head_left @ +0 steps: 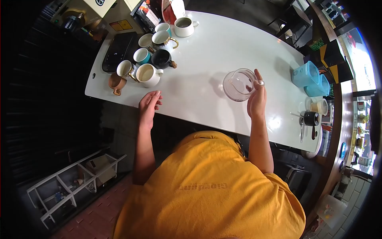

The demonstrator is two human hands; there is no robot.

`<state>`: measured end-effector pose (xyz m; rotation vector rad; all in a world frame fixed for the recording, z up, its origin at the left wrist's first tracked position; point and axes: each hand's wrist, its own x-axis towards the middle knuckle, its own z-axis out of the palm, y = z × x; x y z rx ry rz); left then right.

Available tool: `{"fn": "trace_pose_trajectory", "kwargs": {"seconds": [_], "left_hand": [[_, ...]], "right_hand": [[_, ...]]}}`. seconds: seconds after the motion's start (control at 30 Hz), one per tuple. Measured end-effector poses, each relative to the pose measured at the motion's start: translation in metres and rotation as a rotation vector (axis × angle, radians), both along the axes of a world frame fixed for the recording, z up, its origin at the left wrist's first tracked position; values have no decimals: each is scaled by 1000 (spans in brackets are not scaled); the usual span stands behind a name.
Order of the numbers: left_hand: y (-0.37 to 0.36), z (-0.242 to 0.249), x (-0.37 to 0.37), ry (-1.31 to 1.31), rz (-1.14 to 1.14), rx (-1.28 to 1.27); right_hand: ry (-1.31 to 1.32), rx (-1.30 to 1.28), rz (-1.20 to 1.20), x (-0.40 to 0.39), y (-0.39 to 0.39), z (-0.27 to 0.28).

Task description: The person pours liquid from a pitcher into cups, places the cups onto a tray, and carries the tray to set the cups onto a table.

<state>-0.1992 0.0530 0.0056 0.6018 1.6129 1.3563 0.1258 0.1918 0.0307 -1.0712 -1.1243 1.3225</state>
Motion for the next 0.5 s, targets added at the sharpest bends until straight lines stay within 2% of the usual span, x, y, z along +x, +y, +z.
{"fn": "trace_pose_trajectory", "kwargs": {"seconds": [0.2, 0.27, 0.4, 0.5], "left_hand": [[8, -3, 13, -24, 33, -8], [8, -8, 16, -24, 30, -14], [9, -9, 23, -22, 30, -22], [9, -3, 27, -3, 54, -10]], "right_hand": [[62, -56, 84, 21, 9, -5], [-21, -5, -12, 26, 13, -1], [-24, 29, 12, 31, 15, 5], [9, -65, 140, 37, 20, 0]]}}
